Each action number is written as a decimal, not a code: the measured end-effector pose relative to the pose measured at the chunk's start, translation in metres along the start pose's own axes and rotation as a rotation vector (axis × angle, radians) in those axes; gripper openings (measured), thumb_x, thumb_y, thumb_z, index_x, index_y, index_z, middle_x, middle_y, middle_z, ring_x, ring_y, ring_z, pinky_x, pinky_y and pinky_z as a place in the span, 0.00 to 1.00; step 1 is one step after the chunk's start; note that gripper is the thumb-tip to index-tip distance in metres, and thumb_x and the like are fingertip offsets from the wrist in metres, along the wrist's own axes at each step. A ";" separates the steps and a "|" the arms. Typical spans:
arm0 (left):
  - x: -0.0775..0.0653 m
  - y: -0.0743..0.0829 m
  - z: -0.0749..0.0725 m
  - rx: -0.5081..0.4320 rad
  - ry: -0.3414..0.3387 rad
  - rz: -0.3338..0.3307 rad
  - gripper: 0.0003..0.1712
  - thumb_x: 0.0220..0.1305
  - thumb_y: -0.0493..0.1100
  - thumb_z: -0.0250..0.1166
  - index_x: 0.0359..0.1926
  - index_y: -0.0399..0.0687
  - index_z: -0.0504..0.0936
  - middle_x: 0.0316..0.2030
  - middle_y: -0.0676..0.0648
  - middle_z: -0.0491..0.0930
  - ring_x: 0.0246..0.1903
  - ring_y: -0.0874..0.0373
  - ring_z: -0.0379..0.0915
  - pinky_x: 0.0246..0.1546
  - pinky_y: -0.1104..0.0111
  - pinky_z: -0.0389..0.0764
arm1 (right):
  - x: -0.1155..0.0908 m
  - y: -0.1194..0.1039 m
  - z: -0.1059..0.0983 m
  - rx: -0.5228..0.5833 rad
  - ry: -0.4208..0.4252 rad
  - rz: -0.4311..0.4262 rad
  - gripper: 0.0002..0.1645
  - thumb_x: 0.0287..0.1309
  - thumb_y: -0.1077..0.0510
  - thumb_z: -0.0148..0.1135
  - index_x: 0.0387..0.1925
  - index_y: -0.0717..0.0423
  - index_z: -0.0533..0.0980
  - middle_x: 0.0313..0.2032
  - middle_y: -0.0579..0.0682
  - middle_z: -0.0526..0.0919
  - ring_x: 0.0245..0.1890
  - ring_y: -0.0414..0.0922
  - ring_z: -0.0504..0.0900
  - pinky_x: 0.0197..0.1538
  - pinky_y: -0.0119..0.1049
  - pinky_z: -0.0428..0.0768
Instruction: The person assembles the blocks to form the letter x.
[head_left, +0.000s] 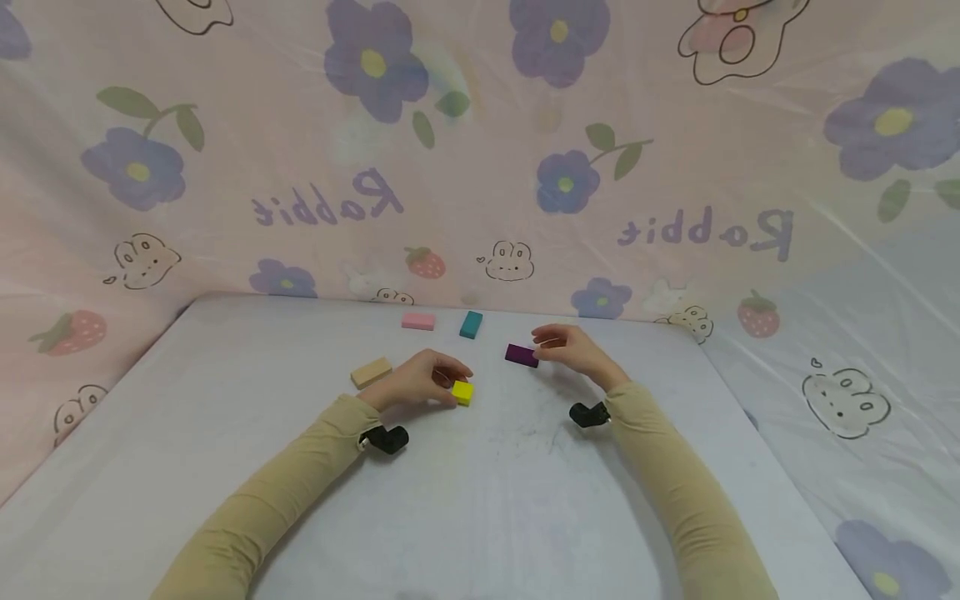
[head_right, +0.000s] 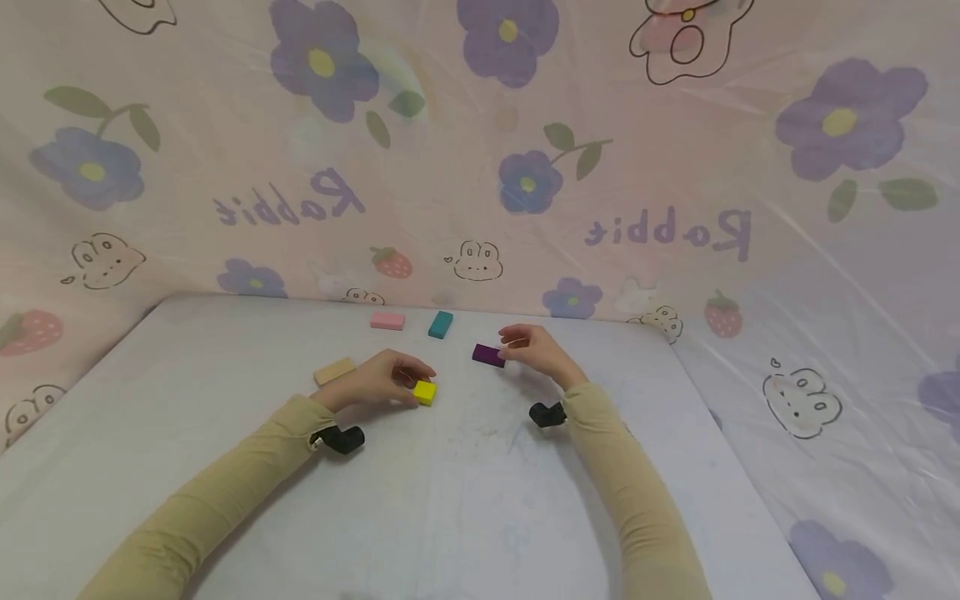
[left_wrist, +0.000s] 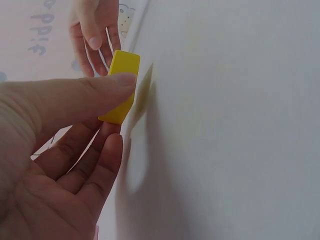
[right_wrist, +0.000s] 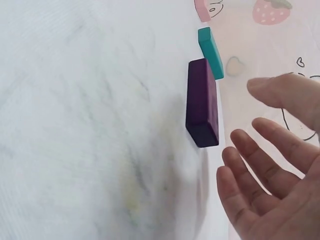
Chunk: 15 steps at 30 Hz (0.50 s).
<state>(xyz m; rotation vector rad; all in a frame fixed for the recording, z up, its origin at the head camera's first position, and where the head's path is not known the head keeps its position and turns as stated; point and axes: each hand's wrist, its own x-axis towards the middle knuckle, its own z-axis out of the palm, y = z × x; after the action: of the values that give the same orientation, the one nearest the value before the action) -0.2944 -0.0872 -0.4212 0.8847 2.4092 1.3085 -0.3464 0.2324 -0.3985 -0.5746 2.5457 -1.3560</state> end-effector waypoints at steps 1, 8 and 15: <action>0.000 -0.001 -0.001 -0.001 0.004 -0.004 0.25 0.49 0.32 0.74 0.51 0.39 0.81 0.43 0.50 0.81 0.41 0.56 0.75 0.46 0.68 0.78 | 0.000 0.000 0.001 0.001 -0.004 -0.007 0.30 0.57 0.62 0.65 0.60 0.69 0.69 0.55 0.66 0.75 0.55 0.57 0.74 0.58 0.49 0.71; -0.002 -0.004 -0.003 -0.021 0.005 -0.026 0.26 0.49 0.31 0.74 0.52 0.39 0.81 0.45 0.49 0.81 0.42 0.56 0.75 0.47 0.68 0.77 | 0.001 -0.001 0.006 -0.012 -0.029 -0.045 0.30 0.56 0.65 0.65 0.58 0.73 0.69 0.53 0.68 0.75 0.54 0.60 0.75 0.56 0.48 0.73; 0.001 -0.008 -0.004 -0.048 0.014 -0.030 0.26 0.49 0.31 0.74 0.52 0.39 0.81 0.44 0.50 0.82 0.41 0.56 0.74 0.46 0.68 0.77 | 0.002 -0.003 0.011 -0.042 -0.040 -0.047 0.31 0.54 0.65 0.68 0.58 0.72 0.69 0.54 0.67 0.76 0.54 0.59 0.74 0.58 0.50 0.71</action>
<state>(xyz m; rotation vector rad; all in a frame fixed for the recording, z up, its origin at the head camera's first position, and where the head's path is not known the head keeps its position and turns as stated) -0.2999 -0.0928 -0.4259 0.8263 2.3813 1.3600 -0.3438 0.2220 -0.4020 -0.6665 2.5496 -1.2963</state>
